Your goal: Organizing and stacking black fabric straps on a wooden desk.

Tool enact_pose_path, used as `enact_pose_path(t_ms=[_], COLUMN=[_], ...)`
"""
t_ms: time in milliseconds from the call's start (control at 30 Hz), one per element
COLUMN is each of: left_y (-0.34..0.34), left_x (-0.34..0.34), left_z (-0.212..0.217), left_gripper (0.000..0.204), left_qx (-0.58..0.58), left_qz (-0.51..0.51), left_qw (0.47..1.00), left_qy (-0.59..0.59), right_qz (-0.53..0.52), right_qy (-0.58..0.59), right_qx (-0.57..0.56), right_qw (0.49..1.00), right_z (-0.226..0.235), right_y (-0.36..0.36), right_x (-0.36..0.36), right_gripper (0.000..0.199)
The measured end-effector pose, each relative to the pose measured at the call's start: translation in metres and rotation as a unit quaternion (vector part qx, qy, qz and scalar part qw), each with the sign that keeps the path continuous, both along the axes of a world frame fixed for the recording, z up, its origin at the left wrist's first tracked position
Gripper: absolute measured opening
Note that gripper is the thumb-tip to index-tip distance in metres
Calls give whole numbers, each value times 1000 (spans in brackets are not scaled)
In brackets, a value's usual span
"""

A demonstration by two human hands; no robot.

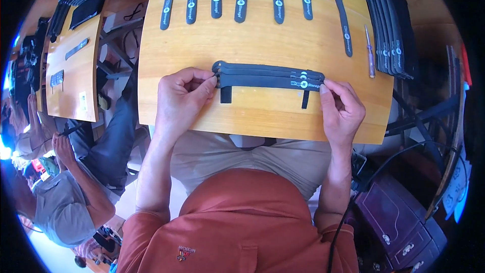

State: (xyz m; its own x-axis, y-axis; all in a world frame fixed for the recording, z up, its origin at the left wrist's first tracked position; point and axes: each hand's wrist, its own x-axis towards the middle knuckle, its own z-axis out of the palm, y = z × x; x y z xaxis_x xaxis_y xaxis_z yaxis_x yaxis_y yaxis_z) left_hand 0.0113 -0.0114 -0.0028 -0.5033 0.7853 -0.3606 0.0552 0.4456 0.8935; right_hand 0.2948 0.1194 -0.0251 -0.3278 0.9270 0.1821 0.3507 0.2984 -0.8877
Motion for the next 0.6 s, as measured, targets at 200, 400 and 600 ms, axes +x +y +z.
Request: enact_pose_path(t_ms=[200,400,600], left_y=[-1,0,-1], left_x=[0,1,-2], left_z=[1,0,-2], left_gripper=[10,9,8], left_qx=[4,-2,5], left_qz=[3,11,7], left_qw=[1000,1000,1000], left_qy=[7,10,11], right_qz=[-4,-6,1], right_qy=[3,-3,-28], right_qx=[29,48,78], right_qw=[1000,999,997], right_z=[-3,-2,0], right_y=[0,0,0], right_x=[-2,-4,-4], right_gripper=[10,11,11])
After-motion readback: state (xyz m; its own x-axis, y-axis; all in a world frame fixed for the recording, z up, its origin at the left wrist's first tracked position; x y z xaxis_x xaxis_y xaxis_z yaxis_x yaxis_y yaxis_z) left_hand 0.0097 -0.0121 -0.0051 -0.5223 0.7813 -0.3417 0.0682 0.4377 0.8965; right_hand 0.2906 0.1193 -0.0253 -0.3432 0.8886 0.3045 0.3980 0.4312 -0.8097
